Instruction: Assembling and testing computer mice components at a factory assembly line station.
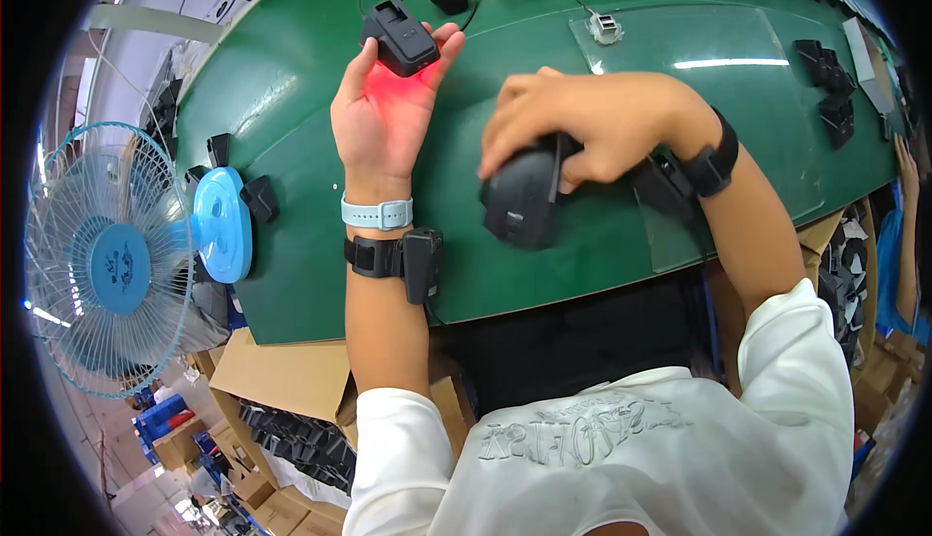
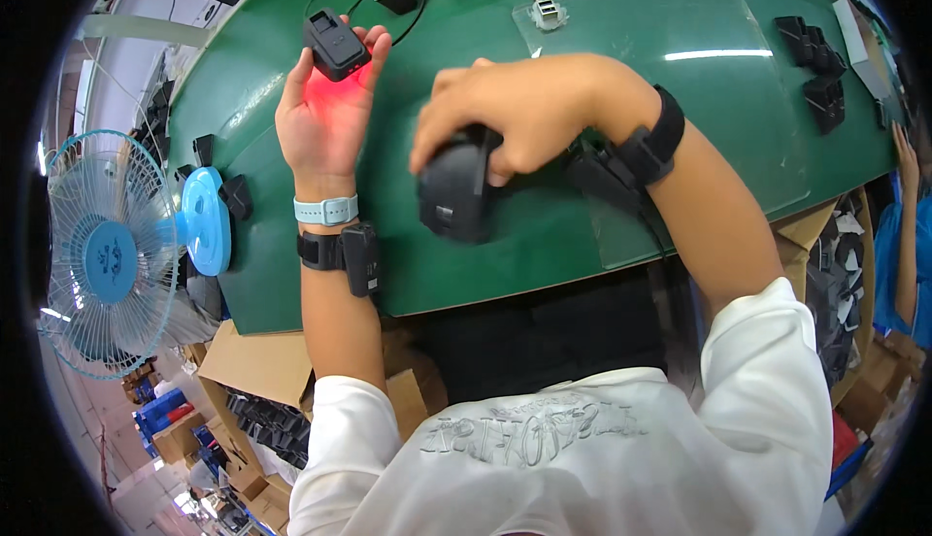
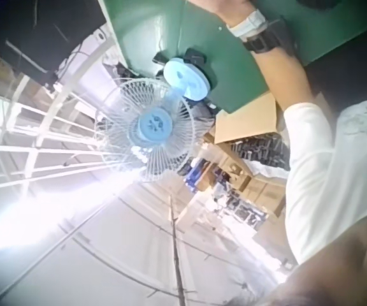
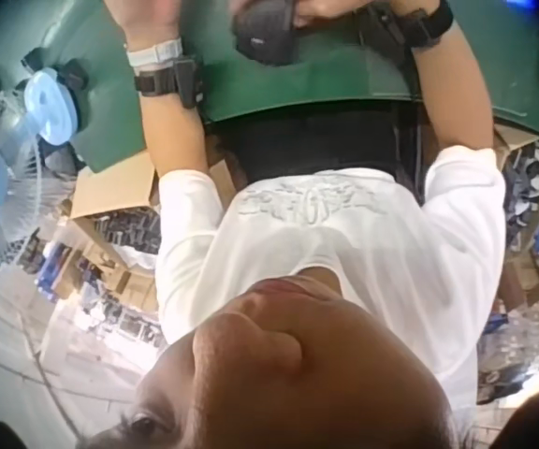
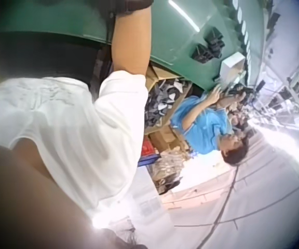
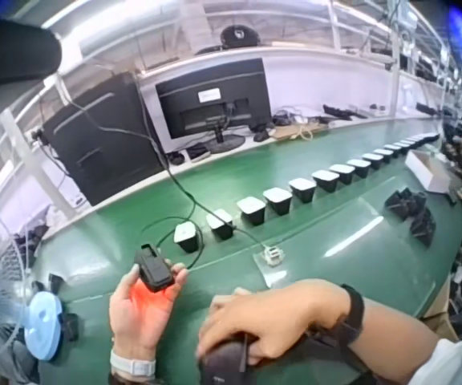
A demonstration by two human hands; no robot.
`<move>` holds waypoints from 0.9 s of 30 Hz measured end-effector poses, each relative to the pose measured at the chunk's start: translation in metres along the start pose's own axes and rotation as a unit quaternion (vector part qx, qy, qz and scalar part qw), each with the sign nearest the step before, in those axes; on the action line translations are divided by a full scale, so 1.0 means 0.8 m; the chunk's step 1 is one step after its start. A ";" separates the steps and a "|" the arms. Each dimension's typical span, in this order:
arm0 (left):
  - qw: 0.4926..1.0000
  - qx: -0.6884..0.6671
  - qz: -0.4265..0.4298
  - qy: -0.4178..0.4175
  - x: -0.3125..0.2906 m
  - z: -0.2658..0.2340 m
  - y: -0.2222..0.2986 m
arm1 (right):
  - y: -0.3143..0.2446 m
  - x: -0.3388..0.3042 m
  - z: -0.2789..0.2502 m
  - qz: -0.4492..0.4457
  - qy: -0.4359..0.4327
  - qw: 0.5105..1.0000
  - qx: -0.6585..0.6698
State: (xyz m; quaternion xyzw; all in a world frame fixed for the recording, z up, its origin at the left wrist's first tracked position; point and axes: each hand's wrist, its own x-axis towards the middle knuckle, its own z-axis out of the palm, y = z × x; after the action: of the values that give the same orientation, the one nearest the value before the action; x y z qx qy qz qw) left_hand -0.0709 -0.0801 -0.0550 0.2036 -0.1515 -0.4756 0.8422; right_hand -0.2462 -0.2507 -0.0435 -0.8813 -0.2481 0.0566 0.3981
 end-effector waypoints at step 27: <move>0.993 0.106 0.000 0.042 0.001 -0.012 0.003 | 0.016 0.004 0.002 -0.037 0.167 0.984 0.053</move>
State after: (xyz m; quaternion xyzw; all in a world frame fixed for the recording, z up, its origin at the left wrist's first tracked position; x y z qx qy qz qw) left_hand -0.0641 -0.0780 -0.0621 0.3116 -0.1659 -0.4484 0.8212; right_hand -0.2393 -0.2551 -0.0538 -0.8464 -0.2072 -0.0928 0.4818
